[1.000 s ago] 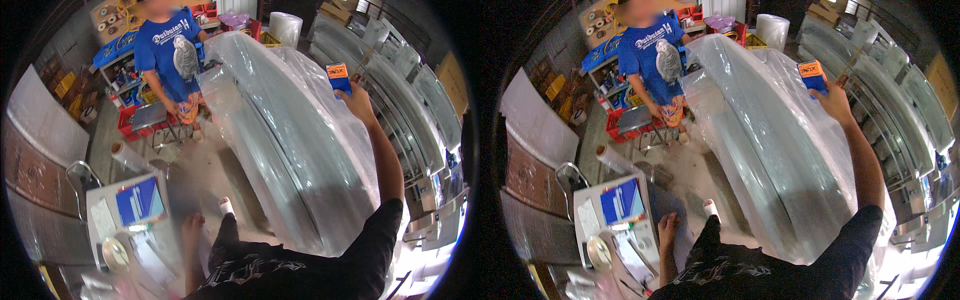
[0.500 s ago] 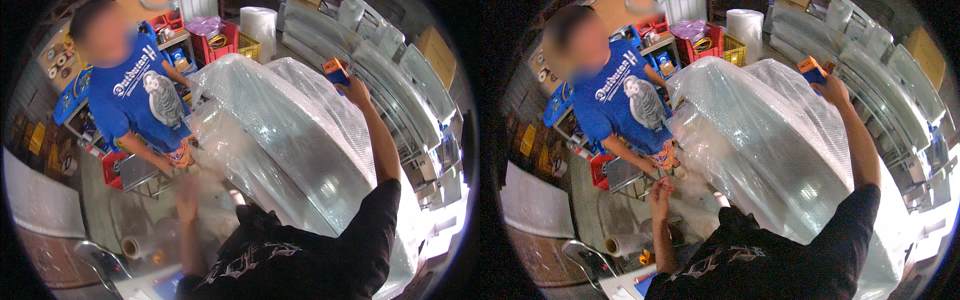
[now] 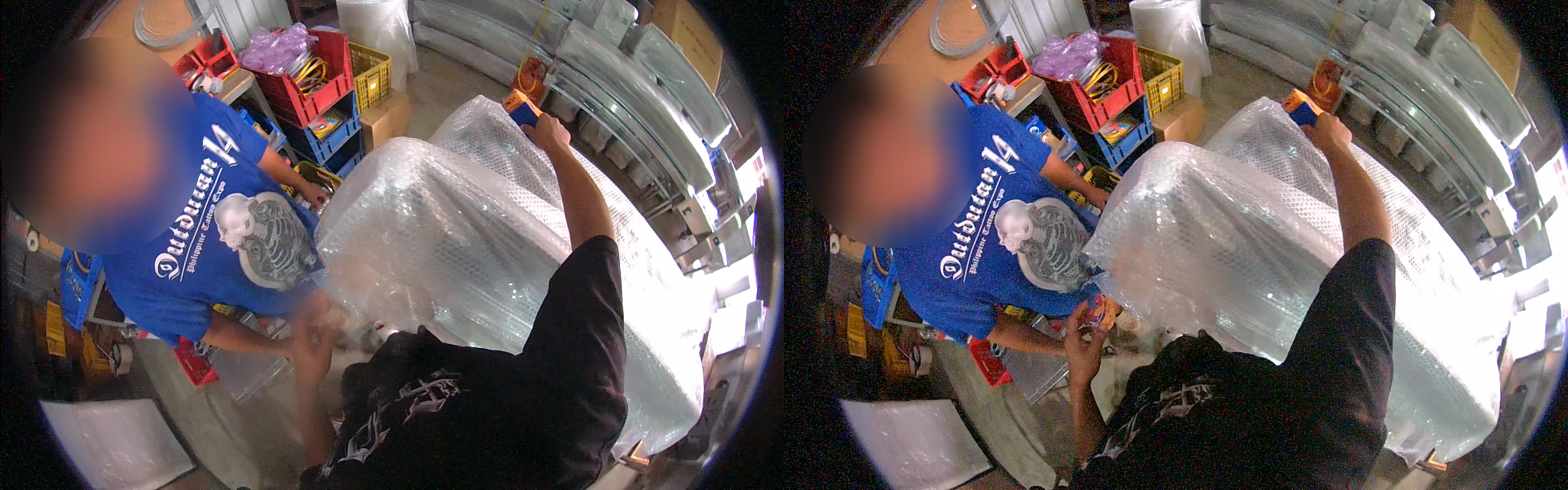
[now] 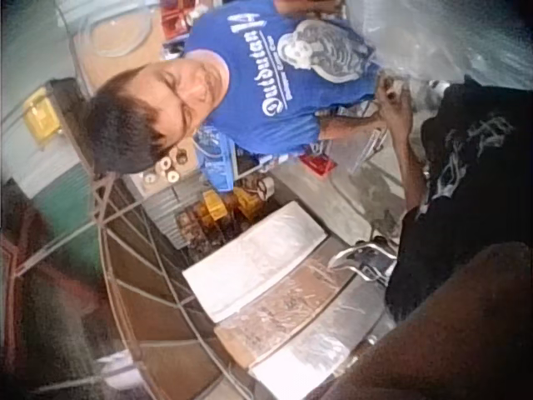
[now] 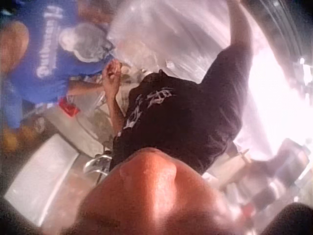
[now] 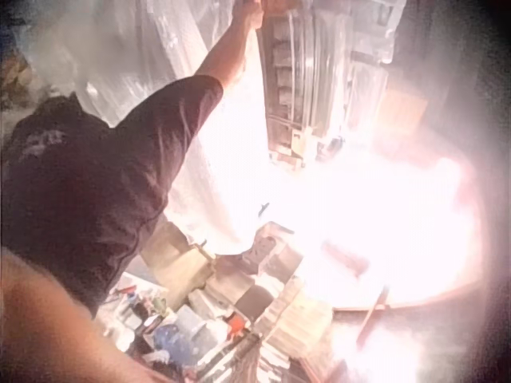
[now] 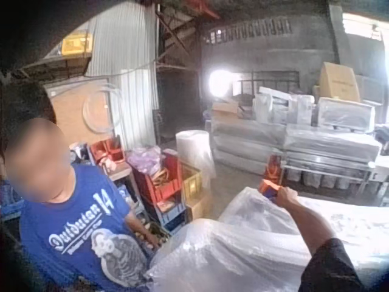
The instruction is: The person opens a yellow toolbox, removes a tape dispenser, and places the toolbox on a chair. Then the person wraps a large glass pane with bubble wrap and secures it with tape. Another person assists by holding the glass and handing over the tape dispenser.
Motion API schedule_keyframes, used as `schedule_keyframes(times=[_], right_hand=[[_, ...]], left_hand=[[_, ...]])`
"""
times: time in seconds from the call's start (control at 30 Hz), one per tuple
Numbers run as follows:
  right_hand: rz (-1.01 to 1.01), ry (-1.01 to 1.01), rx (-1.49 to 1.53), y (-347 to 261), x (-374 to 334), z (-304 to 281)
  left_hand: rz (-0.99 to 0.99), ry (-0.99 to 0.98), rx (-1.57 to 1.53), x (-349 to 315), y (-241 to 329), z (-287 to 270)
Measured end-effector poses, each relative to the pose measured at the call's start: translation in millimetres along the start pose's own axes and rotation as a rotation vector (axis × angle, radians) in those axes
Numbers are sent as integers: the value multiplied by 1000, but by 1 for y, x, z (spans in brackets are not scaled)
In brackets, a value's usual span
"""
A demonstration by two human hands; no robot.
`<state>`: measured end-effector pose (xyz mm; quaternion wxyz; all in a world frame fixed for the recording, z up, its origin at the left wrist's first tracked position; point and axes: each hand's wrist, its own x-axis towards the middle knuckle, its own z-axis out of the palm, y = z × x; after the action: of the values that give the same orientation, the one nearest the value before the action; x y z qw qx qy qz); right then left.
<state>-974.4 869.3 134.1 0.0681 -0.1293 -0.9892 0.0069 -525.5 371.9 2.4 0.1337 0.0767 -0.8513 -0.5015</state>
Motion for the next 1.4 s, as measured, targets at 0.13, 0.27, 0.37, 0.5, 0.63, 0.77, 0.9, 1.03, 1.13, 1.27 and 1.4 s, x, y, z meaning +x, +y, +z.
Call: schedule_keyframes(times=[0.13,0.27,0.37,0.5,0.63,0.77,0.9,1.03,1.13,1.27,1.4], right_hand=[[113,7,-15,6,-26,41],[-18,56,-46,33,-39,66],[-45,25,16,32,-68,60],[-265,67,161,-3,-152,-5],[-305,155,628,-57,-291,-76],[-644,97,571,-106,-428,-105],[-650,252,77,-153,-460,-61],[-457,386,-5,-142,-425,-20],[-310,412,132,-110,-405,-25],[-135,698,42,-77,-354,-45],[63,473,-11,-44,-277,-38]], left_hand=[[-82,-78,95,0,-42,-23],[-111,-141,-19,7,-59,-22],[142,-143,173,34,-61,-31],[549,-178,251,77,-55,-35],[798,-233,89,132,-40,-3],[819,-339,112,182,-20,8],[953,-262,41,219,25,1],[1120,-303,89,253,96,12],[1245,-338,260,287,144,27],[1255,-474,242,327,180,85],[1179,-687,306,369,191,160]])
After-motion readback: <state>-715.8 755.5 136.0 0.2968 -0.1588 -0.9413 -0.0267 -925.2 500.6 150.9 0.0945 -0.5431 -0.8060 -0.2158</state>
